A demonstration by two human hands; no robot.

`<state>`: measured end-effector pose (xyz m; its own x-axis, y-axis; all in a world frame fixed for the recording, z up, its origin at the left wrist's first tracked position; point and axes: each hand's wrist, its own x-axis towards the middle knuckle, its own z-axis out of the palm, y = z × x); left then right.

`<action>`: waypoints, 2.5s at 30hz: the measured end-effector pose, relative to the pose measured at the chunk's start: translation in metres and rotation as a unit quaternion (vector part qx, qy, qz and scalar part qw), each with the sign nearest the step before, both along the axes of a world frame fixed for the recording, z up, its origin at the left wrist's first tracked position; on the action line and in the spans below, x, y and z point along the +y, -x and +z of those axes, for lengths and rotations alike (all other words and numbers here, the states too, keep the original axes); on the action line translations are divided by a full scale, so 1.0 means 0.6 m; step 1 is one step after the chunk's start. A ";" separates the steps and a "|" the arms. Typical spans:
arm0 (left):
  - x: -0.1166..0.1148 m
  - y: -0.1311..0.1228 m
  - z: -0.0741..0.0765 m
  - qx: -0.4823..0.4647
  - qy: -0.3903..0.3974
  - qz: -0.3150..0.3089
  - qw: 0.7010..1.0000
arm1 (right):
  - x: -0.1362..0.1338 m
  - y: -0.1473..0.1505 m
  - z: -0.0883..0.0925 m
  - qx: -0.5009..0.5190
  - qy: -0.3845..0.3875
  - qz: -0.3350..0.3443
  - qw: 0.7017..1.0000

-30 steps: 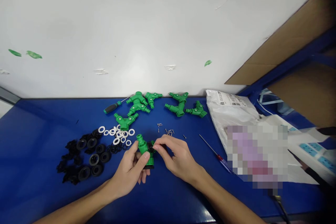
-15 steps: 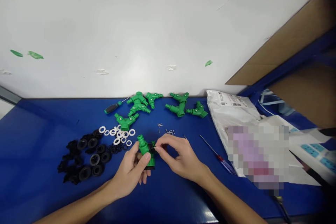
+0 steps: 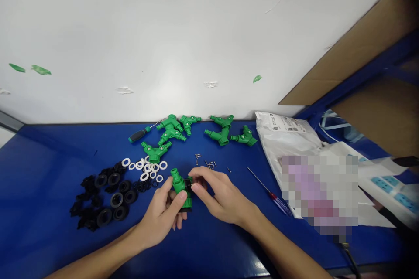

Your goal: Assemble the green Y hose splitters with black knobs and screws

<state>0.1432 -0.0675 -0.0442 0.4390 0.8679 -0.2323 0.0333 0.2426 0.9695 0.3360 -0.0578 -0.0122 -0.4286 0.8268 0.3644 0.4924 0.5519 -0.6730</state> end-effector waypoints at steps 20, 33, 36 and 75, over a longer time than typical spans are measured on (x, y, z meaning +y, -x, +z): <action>0.001 0.002 -0.004 0.007 -0.007 -0.014 1.000 | -0.001 0.010 0.007 0.080 0.019 -0.024 0.996; -0.001 0.002 -0.011 0.009 -0.004 -0.010 1.000 | -0.002 0.006 0.011 0.067 0.030 -0.011 0.997; -0.001 0.001 -0.011 0.007 -0.002 -0.008 1.000 | -0.001 0.008 0.010 0.077 0.036 -0.015 0.996; 0.000 0.001 0.010 0.014 0.027 0.002 1.000 | -0.134 -0.218 0.005 -0.375 0.134 -0.321 0.859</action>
